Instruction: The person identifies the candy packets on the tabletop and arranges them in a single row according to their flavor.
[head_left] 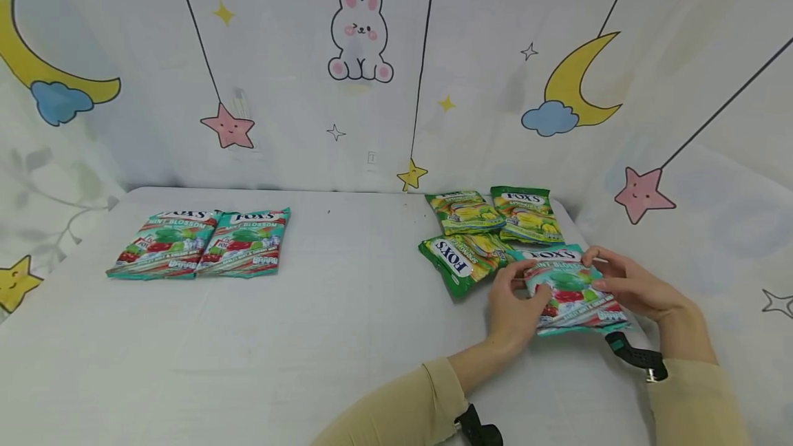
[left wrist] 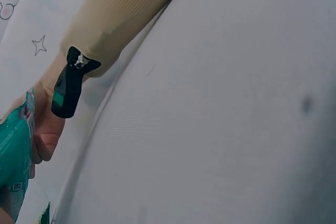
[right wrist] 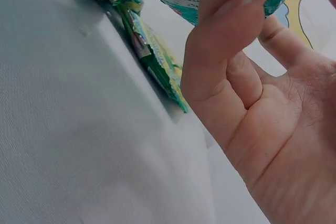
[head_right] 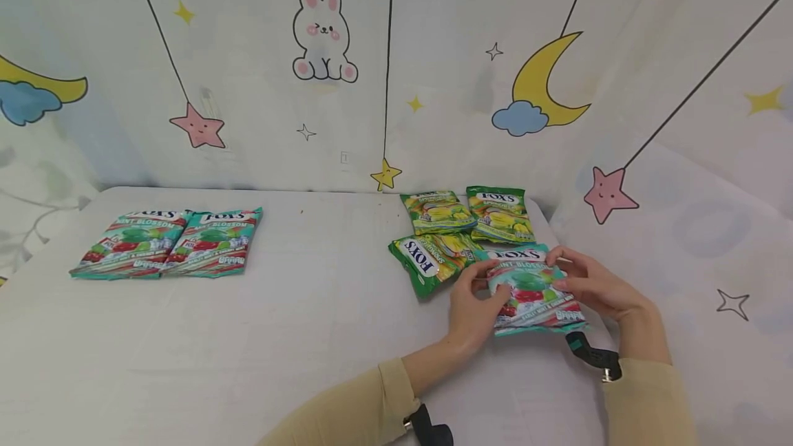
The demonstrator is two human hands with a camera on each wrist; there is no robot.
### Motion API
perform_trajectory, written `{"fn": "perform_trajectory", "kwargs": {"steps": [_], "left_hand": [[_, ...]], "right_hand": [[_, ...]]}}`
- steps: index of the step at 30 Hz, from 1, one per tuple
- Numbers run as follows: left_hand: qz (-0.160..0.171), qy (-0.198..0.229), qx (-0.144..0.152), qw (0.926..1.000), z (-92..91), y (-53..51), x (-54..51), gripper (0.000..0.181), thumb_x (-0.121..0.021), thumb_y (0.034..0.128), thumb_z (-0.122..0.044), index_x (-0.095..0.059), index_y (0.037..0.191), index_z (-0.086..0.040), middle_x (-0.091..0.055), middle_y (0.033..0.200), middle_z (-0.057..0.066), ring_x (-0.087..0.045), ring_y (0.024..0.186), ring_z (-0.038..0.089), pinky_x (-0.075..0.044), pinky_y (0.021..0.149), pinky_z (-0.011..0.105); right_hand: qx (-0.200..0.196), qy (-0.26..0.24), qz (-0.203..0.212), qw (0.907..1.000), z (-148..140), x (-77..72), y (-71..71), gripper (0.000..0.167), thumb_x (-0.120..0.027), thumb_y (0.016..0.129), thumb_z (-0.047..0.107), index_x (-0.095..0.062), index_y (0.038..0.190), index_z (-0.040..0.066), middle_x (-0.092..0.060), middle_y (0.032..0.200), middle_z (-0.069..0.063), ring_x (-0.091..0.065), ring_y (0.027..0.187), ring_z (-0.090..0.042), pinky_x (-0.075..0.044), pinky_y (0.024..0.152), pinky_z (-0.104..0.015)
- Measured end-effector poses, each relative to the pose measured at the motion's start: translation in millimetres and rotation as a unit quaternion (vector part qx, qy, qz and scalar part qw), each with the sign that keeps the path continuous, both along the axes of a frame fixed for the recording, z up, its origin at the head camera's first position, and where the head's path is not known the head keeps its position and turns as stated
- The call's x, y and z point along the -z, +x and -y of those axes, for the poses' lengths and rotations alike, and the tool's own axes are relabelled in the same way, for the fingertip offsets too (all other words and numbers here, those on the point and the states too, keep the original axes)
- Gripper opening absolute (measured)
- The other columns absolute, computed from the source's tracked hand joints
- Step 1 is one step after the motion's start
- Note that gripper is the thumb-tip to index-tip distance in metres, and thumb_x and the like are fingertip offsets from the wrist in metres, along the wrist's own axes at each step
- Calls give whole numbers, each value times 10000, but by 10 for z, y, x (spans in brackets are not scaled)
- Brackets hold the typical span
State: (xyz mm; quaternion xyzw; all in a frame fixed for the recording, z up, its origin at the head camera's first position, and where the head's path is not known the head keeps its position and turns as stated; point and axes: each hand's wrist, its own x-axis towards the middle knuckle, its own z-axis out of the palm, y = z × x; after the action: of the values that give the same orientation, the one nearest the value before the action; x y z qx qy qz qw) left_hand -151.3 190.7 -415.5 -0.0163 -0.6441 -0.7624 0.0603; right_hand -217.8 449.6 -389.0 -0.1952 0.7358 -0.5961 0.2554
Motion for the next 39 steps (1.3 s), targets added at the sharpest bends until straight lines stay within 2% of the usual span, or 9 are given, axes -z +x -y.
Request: {"fn": "perform_trajectory", "kwargs": {"steps": [3, 8, 15, 19, 26, 32, 39], "left_hand": [[31, 51, -30, 10000, 15, -46, -12, 349, -750, 819, -143, -702, 1128, -297, -592, 1048, -169, -537, 871, -4, -472, 723, 173], [152, -13, 144, 9998, 77, -146, -44, 336, -751, 821, -143, -716, 1118, -296, -609, 1012, -192, -535, 845, 3, -471, 706, 186], [219, -256, 350, 9988, 227, -255, -70, 335, -748, 822, -150, -719, 1108, -322, -610, 1010, -223, -524, 835, 7, -461, 689, 191], [159, -345, 426, 9984, 339, -301, -69, 338, -739, 821, -150, -720, 1122, -301, -624, 1005, -181, -528, 833, 18, -463, 701, 191], [184, -190, 771, 9967, 535, -383, -87, 345, -729, 832, -131, -719, 1161, -233, -674, 982, -105, -594, 840, 38, -517, 715, 194], [356, -241, 794, 9959, 682, -433, -117, 339, -737, 840, -142, -720, 1165, -240, -655, 1000, -103, -585, 837, 67, -520, 711, 209], [386, -249, 778, 9959, 838, -485, -133, 335, -741, 841, -146, -722, 1167, -222, -655, 1058, -76, -581, 834, 71, -513, 707, 204]], "right_hand": [[92, 90, -54, 9999, 7, 3, -9, 302, -440, 1003, 57, -489, 1212, 269, -504, 1317, 36, -645, 1078, -204, -584, 875, -411], [220, 163, -101, 9996, 39, -13, -9, 305, -447, 1010, 73, -503, 1219, 287, -483, 1336, 48, -638, 1091, -179, -579, 888, -396], [197, 120, -167, 9996, 133, -46, -13, 292, -469, 1001, 74, -495, 1248, 226, -497, 1329, -3, -630, 1111, -192, -571, 903, -376], [171, 108, -217, 9996, 202, -38, -39, 304, -466, 995, 41, -477, 1262, 187, -488, 1333, -36, -617, 1133, -203, -562, 922, -375], [151, 126, -354, 9992, 364, -47, -52, 312, -483, 999, 41, -481, 1286, 162, -457, 1353, -46, -590, 1165, -180, -548, 942, -343], [202, 240, -498, 9983, 498, -55, -62, 343, -501, 1000, 56, -485, 1330, 148, -429, 1395, -39, -561, 1193, -163, -542, 950, -335], [255, 274, -638, 9973, 650, -55, -74, 412, -518, 1003, 63, -458, 1409, 100, -423, 1422, -8, -534, 1236, -138, -536, 960, -316]]}}
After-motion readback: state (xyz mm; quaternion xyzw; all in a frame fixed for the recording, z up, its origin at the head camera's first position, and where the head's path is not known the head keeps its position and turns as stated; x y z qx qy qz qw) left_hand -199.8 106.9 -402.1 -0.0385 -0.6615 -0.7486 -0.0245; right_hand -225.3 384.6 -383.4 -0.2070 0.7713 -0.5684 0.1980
